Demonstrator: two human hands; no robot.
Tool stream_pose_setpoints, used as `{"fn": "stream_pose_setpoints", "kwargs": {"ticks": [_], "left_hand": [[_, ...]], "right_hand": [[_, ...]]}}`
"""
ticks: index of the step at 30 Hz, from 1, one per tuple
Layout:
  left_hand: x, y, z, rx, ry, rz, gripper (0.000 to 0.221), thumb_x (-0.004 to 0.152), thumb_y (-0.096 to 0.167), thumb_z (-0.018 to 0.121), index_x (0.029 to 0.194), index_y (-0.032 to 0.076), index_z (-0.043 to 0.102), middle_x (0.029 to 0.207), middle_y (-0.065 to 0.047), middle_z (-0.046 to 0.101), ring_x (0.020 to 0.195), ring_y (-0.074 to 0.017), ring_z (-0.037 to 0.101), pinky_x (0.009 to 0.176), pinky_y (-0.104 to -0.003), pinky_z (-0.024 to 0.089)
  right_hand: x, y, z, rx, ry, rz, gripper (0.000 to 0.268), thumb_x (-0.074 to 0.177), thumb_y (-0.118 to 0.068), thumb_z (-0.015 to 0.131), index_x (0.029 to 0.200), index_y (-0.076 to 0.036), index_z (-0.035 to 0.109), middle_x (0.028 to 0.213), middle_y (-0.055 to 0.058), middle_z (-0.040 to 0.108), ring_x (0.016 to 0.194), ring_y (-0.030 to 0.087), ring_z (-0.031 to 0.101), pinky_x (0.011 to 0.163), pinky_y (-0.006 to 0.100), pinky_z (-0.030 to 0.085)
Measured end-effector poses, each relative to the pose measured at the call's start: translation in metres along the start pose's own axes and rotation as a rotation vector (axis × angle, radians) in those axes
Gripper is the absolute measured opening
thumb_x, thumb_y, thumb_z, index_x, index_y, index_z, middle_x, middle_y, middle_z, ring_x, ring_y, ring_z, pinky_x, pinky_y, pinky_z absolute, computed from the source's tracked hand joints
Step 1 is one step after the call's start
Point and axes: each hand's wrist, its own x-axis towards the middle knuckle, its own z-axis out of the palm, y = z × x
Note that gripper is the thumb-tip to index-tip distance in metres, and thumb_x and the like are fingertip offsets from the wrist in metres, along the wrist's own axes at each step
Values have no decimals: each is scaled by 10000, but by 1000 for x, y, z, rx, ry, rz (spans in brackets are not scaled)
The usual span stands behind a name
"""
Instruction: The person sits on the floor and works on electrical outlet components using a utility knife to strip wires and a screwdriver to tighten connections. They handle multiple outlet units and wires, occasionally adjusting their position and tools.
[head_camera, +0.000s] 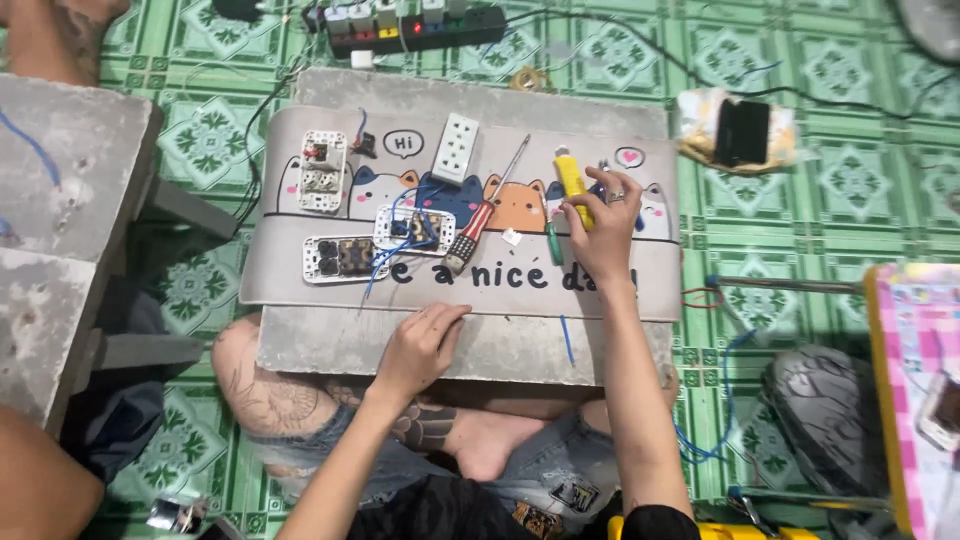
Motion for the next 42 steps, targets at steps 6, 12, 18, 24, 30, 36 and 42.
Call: {"fn": "stream_pose_setpoints", "kwargs": {"ticks": [6, 12, 18, 24, 30, 36, 42], "left_hand": [[5, -5, -4, 19, -98, 73, 170, 984, 60, 622, 1138, 64, 695, 782, -52, 619, 704, -265, 679, 620, -361, 559], [2, -1, -7, 43, -147, 85, 328, 913, 8, 563, 1210, 105, 666, 911, -54, 622, 743, -277, 672, 648, -374, 565], [8, 10, -17, 20, -81, 18, 304, 844, 36, 661, 1145, 67, 691, 961, -64, 681, 778, -239, 659, 683, -354, 512], [3, 2, -8, 43, -57, 21, 306, 800, 17, 612, 1097, 52, 679, 996, -57, 684, 845, -229, 668, 741, -339, 542], [5, 1, -11, 25, -46, 46, 272, 809, 16, 634, 1078, 16, 675, 995, -77, 673, 847, -229, 657, 723, -337, 536], [6, -5, -6, 133, -7, 101, 140, 962, 53, 529, 995, 99, 656, 812, -11, 535, 710, -192, 606, 615, -285, 509], [7, -3, -11, 134, -1, 126, 127, 962, 68, 537, 966, 107, 658, 785, -1, 526, 687, -184, 604, 610, -286, 506]], "right_hand": [[1, 38, -42, 183, 8, -15, 100, 881, -141, 840, 913, -140, 745, 1331, 58, 621, 1269, 345, 445, 1115, 501, 338], [-49, 21, -185, -64, -29, 190, 99, 1025, -185, 794, 1050, -111, 733, 1124, 143, 716, 1093, 384, 638, 1084, 492, 447], [-194, 141, -200, -758, -306, 497, 266, 944, -361, 742, 1016, -121, 831, 1212, 95, 755, 1179, 342, 583, 1029, 470, 433], [-228, 204, -179, -972, -477, 682, 274, 887, -421, 764, 1077, -248, 861, 1078, 96, 790, 1065, 298, 629, 937, 443, 449], [-127, 123, -135, -667, 252, 152, 206, 951, 113, 831, 1110, -19, 840, 985, 118, 829, 826, 176, 759, 712, 233, 620], [-9, -56, -50, 85, 83, -128, 303, 843, 111, 806, 1085, -71, 794, 927, 107, 766, 886, 306, 714, 919, 392, 517], [65, -114, 26, -157, -486, -281, 65, 828, -169, 821, 892, -177, 821, 780, 14, 745, 813, 250, 691, 778, 390, 503]]}}
